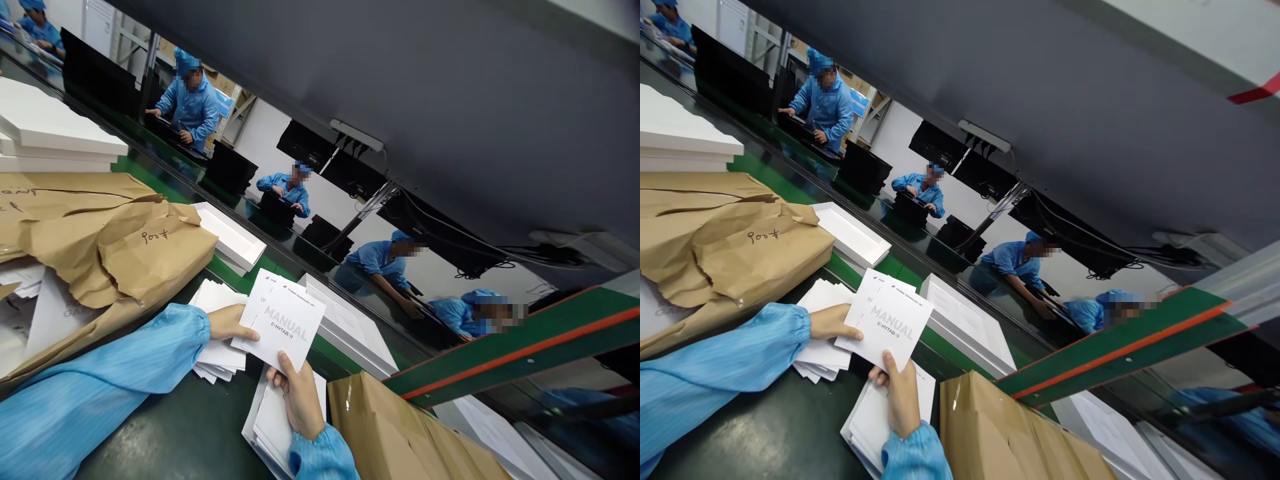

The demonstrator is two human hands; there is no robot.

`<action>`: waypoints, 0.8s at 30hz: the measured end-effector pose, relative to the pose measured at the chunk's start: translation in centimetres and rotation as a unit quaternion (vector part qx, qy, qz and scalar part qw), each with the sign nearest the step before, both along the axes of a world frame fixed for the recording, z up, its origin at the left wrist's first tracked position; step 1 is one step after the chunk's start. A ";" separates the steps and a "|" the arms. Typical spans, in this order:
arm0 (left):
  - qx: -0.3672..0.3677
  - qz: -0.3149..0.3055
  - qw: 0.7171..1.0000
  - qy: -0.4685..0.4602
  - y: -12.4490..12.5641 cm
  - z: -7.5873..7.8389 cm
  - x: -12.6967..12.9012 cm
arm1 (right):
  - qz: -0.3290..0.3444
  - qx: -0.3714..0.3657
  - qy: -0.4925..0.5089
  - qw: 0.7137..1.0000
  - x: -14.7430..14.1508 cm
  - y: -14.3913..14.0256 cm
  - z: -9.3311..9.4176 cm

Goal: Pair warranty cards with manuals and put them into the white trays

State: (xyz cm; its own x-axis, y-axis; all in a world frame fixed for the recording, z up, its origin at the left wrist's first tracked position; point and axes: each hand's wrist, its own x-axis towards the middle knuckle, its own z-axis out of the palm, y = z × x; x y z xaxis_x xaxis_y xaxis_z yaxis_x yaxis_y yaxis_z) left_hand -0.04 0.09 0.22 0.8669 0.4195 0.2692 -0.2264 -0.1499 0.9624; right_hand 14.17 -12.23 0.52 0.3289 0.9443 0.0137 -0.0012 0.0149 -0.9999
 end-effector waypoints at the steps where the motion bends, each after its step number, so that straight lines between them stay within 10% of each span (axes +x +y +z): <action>1: -0.001 0.000 1.000 0.002 0.0 0.0 0.0 | 0.001 0.000 0.001 1.000 0.0 0.0 0.0; 24: -0.056 0.011 0.998 0.038 0.0 -0.5 0.6 | -0.129 0.055 0.011 0.990 -0.3 0.0 0.3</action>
State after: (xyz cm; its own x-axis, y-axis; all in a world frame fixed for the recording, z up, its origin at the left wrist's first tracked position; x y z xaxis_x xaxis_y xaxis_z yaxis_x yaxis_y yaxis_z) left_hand 0.52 0.05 -0.25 0.8733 0.4623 0.1537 -0.1504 -0.0444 0.9876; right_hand 13.87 -12.22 0.84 0.5611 0.8215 0.1021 -0.0055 0.1270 -0.9919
